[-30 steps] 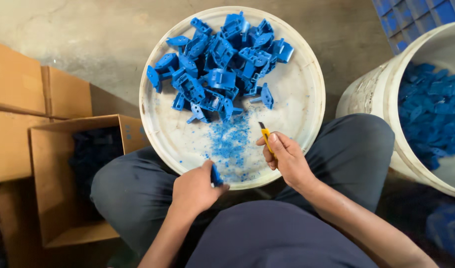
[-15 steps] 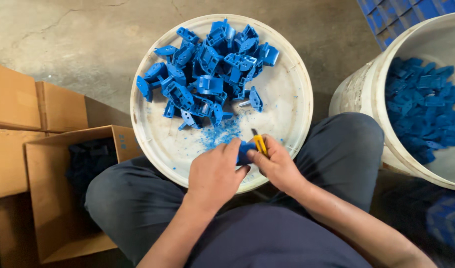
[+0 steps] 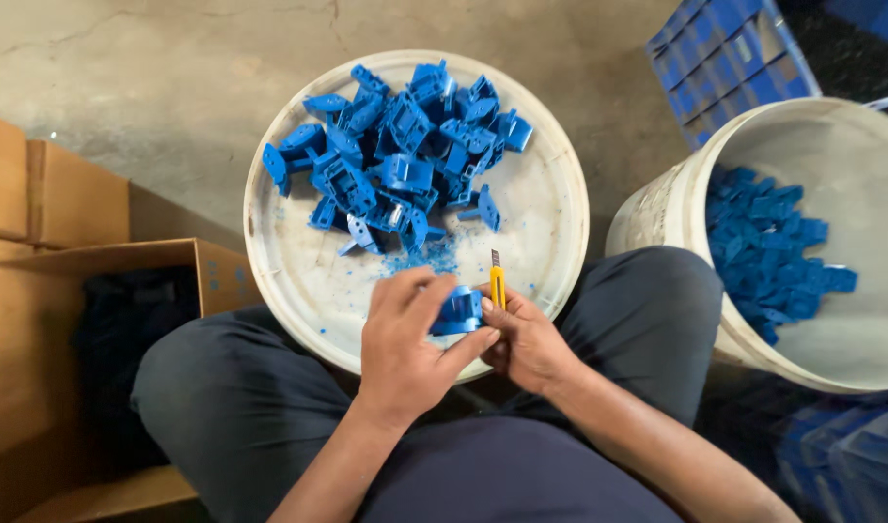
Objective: The person uses a small tool to scrape and remove excess material from blue plastic components one by one on a white surface.
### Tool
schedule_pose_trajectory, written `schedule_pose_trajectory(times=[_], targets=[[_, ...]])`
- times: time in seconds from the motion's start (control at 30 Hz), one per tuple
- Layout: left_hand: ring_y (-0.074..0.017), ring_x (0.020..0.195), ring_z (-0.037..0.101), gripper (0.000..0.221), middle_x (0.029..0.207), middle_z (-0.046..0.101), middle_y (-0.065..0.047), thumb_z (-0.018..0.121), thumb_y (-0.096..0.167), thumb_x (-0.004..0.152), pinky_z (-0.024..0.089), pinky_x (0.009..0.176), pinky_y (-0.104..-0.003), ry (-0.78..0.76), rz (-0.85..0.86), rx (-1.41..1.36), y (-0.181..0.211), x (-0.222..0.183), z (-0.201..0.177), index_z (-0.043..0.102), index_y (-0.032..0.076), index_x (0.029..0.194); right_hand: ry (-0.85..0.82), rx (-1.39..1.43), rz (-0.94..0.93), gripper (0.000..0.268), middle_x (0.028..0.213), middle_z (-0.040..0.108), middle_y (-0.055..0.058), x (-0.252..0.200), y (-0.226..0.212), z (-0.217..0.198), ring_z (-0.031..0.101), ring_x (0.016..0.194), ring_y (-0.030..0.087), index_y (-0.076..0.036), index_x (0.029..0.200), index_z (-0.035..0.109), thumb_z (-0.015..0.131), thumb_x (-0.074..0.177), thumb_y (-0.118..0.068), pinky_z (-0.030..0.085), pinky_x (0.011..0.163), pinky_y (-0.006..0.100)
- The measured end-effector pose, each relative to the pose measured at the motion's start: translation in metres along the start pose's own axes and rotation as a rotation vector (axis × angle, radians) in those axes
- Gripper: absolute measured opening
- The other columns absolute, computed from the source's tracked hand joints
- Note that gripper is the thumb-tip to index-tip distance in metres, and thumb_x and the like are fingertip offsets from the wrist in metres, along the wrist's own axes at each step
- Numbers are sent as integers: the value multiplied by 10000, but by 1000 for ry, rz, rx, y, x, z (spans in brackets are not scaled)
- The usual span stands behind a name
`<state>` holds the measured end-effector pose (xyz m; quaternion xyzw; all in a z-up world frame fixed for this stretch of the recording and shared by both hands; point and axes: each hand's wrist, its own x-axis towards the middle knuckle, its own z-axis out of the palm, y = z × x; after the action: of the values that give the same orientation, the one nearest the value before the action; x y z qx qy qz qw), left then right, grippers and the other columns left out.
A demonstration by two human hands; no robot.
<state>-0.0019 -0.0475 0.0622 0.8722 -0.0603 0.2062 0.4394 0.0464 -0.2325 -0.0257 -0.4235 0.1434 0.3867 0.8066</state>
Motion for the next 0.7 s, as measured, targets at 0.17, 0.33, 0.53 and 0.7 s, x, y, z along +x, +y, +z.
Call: schedule_pose_trajectory(times=[0.17, 0.33, 0.53, 0.7], targets=[[-181, 1113, 580, 784, 1326, 523, -80, 862, 123, 738, 498, 956, -328, -13, -242, -744, -30, -26, 30, 437, 82, 1395, 49, 28, 55, 170, 753, 591, 17, -7, 5, 1, 480, 513, 129, -143, 1147, 553, 514, 981, -151, 343, 456, 295], [-169, 1114, 613, 486, 1205, 594, -76, 773, 3, 894, 526, 990, -325, 23, -145, -880, -47, -40, 46, 503, 89, 1289, 177, -335, -161, 268, 713, 531, 12, -12, 11, 14, 470, 478, 94, -157, 1261, 581, 448, 1066, -283, 392, 440, 274], [-214, 1009, 644, 467, 1127, 629, -90, 638, -91, 736, 533, 903, -314, 111, -86, -624, -53, -28, 18, 530, 77, 1159, -37, -1026, -488, 321, 895, 651, 1, -31, -36, 2, 549, 732, 55, -20, 1290, 671, 484, 1099, -197, 488, 663, 231], [-299, 925, 617, 434, 1034, 604, -115, 679, -67, 686, 516, 830, -335, 41, -61, -413, -49, -15, 15, 556, 63, 1082, 31, -1356, -667, 261, 821, 671, 84, -26, -53, 16, 638, 741, 162, -32, 1199, 704, 564, 1054, -196, 521, 684, 292]])
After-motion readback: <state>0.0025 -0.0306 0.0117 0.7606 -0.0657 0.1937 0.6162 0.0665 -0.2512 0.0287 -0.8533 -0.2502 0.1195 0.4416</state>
